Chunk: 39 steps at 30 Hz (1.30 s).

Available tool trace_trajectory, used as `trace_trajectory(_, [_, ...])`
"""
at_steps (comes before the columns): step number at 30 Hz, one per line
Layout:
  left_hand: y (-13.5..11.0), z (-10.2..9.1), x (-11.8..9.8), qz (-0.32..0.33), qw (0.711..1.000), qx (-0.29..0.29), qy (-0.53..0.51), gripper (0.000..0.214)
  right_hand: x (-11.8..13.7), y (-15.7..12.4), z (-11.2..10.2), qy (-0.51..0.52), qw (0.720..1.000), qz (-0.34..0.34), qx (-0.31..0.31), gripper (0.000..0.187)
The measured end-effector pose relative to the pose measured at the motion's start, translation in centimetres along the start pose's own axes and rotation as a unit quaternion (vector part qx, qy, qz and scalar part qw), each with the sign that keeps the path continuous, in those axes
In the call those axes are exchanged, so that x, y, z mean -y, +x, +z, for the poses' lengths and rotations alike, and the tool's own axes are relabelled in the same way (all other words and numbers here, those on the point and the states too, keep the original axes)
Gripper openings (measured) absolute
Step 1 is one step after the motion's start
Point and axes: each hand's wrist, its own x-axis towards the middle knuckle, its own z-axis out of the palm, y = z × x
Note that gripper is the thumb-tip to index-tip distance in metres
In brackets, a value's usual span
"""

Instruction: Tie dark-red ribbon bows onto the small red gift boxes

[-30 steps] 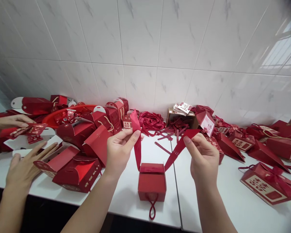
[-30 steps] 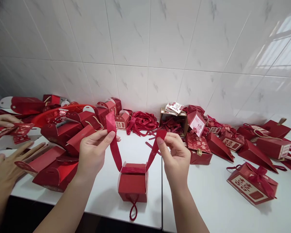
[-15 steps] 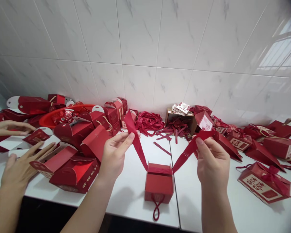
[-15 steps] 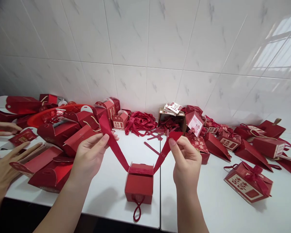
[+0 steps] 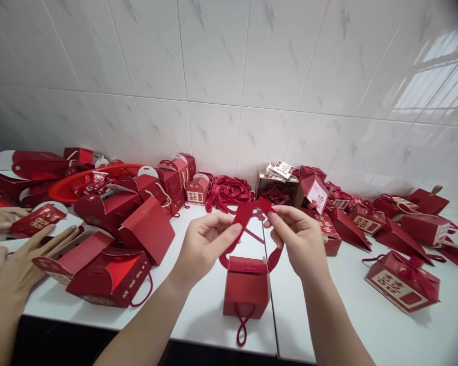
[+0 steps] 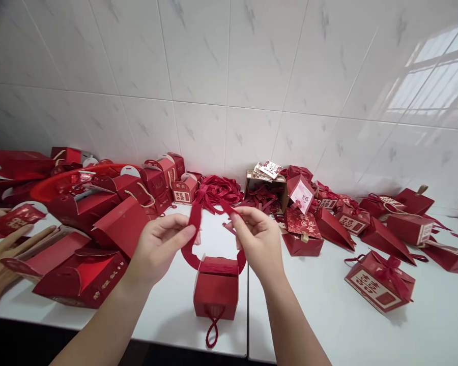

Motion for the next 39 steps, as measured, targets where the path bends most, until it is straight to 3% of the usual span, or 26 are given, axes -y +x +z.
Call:
trace_trajectory(6, [0.1, 0.5, -0.1, 0.024, 0.981, 0.034, 0.191, 0.017, 0.7, -0.9, 1.2, -0.019, 0.986, -0.034, 0.160, 0.014])
trace_trajectory(12, [0.6, -0.3, -0.2, -0.039, 0.969, 0.153, 0.189, 0.023, -0.2, -0.2, -0.7, -0.099, 0.973, -0.094, 0.187, 0.016])
trace_trajectory(15, [1.0, -0.8, 0.3, -0.104, 0.971, 0.193, 0.091, 0.026, -0.8, 0.4, -2.1, -0.196, 0.927, -0.209, 0.243, 0.021])
trace_trajectory(18, [1.3, -1.1, 0.9, -0.163, 0.969, 0.185, -0.009, 0.025, -1.1, 0.8, -2.7, -0.302, 0.863, -0.321, 0.247, 0.029])
trace_trajectory(21, [1.1, -1.1, 1.1, -0.148, 0.973, 0.178, -0.018, 0.030, -1.5, 0.8, -2.8, -0.365, 0.821, -0.380, 0.218, 0.032])
trace_trajectory(23, [0.7, -1.0, 1.0, -0.101, 0.978, 0.175, 0.046, 0.029, -1.8, 0.5, -2.7, -0.367, 0.823, -0.387, 0.196, 0.036])
trace_trajectory(25, [0.0, -1.1, 0.7, -0.022, 0.975, 0.139, 0.174, 0.023, -2.1, 0.2, -2.8, -0.340, 0.850, -0.370, 0.157, 0.039])
trace_trajectory(28, [-1.3, -2.1, 0.9, 0.097, 0.920, 0.037, 0.379, 0.020, -2.7, -0.8, -3.3, -0.282, 0.908, -0.305, 0.052, 0.032])
trace_trajectory(30, [-2.3, -3.6, 1.7, 0.126, 0.891, -0.027, 0.435, 0.016, -3.3, -1.7, -4.4, -0.265, 0.932, -0.245, -0.023, 0.022])
trace_trajectory(32, [-3.5, -5.5, 2.8, 0.096, 0.891, -0.071, 0.438, 0.015, -4.3, -2.9, -6.2, -0.270, 0.945, -0.169, -0.080, 0.016])
trace_trajectory(34, [-4.9, -7.5, 4.2, 0.006, 0.895, -0.092, 0.436, 0.020, -5.8, -4.4, -8.4, -0.285, 0.946, -0.080, -0.132, 0.022])
trace_trajectory(36, [-6.3, -9.3, 5.7, -0.084, 0.880, -0.105, 0.455, 0.021, -7.6, -6.2, -10.8, -0.307, 0.934, 0.008, -0.185, 0.031])
trace_trajectory(39, [-7.9, -11.0, 7.6, -0.158, 0.862, -0.094, 0.472, 0.019, -10.2, -8.9, -13.7, -0.330, 0.916, 0.125, -0.192, 0.041])
